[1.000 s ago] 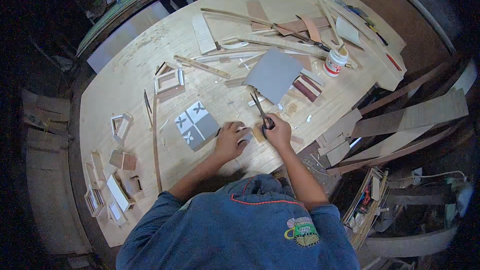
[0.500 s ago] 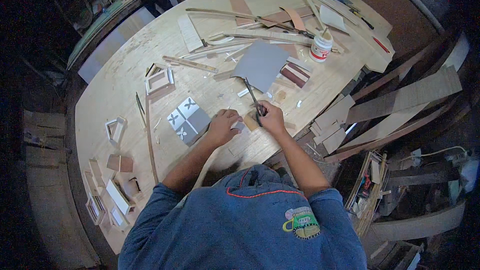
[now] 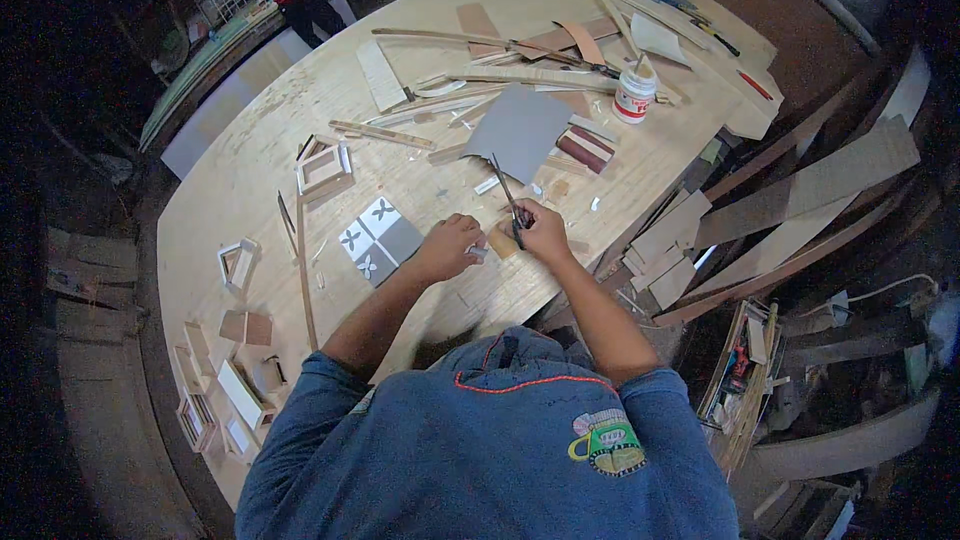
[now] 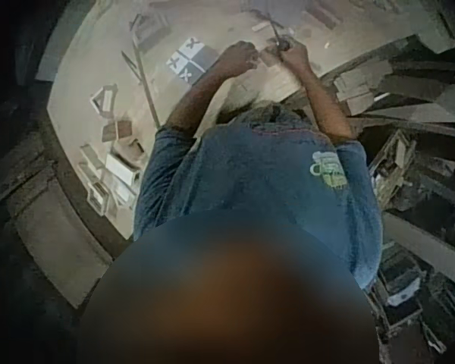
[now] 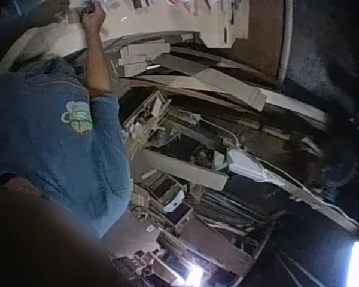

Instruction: Cutting a small piece of gray material from a larger sheet using scissors.

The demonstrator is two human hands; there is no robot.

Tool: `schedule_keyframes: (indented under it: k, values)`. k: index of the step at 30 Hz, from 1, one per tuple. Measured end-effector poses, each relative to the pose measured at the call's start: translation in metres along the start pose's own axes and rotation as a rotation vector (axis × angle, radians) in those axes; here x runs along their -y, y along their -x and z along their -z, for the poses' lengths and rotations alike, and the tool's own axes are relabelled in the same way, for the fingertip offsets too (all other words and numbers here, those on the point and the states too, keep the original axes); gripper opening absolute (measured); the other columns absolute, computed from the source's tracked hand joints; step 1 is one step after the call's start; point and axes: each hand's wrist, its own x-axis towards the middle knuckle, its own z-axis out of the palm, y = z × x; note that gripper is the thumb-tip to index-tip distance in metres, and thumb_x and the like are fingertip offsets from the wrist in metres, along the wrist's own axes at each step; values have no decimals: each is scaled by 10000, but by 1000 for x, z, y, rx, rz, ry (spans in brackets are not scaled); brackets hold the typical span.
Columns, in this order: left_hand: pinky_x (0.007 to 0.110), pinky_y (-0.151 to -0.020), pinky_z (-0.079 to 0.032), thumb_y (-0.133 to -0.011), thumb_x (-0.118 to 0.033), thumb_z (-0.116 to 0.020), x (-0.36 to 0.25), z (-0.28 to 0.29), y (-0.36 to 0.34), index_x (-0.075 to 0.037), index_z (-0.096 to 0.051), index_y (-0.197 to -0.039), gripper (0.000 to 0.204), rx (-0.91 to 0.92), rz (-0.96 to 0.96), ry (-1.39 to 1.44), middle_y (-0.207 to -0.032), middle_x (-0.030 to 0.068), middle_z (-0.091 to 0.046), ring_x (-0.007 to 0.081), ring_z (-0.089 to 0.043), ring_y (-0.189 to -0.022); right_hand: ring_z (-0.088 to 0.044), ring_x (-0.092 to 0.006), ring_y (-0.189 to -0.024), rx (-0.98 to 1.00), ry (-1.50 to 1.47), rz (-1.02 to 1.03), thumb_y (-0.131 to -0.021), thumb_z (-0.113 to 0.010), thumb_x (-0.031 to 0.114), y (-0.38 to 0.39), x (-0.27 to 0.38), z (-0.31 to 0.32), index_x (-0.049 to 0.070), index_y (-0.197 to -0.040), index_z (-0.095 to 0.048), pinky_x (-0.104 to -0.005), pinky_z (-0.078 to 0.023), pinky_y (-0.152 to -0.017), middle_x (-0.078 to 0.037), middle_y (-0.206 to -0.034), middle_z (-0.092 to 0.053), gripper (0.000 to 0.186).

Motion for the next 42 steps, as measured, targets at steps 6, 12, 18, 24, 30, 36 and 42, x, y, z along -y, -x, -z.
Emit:
schedule_keyframes:
  k: [6, 12, 18, 24, 30, 36, 42]
  values:
    - [373, -782, -402, -638, -179, -672, 3, -14, 5, -88, -552, -765, 197, -152, 19, 109, -902, 84, -524, 279, -467, -925, -477, -68, -551, 92, -65, -22, -631, -716, 192, -6, -13, 0, 76, -918, -609, -223, -403, -531, 5, -620, -547, 328]
    - [312, -654, -445, -709, -155, -640, -15, -18, 5, -45, -572, -773, 144, -287, 268, 409, -733, 56, -589, 253, -552, -725, -531, -59, -630, 231, -288, -65, -660, -715, 144, -5, -5, 4, 44, -946, -581, -198, -428, -591, 7, -701, -586, 332]
    - [224, -570, -443, -767, -150, -613, -48, 5, -5, -15, -591, -787, 138, -391, 660, 1410, -705, 31, -592, 90, -550, -634, -556, -81, -716, 292, -618, -131, -699, -686, 66, 4, 46, 22, 15, -985, -524, -197, -449, -651, -35, -827, -600, 333]
    - [216, -567, -442, -753, -130, -629, -63, 9, -31, -2, -592, -778, 136, -388, 566, 1478, -703, 55, -595, 105, -547, -615, -576, -96, -772, 270, -557, -104, -703, -671, 51, 2, 61, 56, 24, -1023, -505, -215, -459, -687, -40, -843, -604, 362]
    - [241, -576, -439, -759, -137, -622, -86, 20, -52, 18, -564, -764, 166, -306, 557, 1549, -701, 75, -580, 135, -540, -611, -572, -88, -776, 232, -416, -59, -682, -693, 56, 3, 53, 84, 25, -1021, -504, -215, -460, -693, -48, -858, -611, 389]
    - [227, -601, -462, -754, -178, -652, -100, 22, -68, 39, -604, -852, 243, -283, 464, 1634, -745, 80, -611, 123, -565, -636, -570, -85, -769, 151, -445, -22, -683, -687, 43, 6, 51, 106, 27, -1014, -496, -218, -463, -683, -37, -843, -607, 383]
    - [229, -649, -474, -760, -179, -648, -123, 34, -86, 56, -606, -903, 278, -262, 410, 1584, -784, 91, -625, 132, -590, -702, -566, -84, -770, 87, -590, -39, -676, -678, 20, 8, 55, 131, 24, -1004, -493, -217, -463, -680, -30, -832, -600, 377]
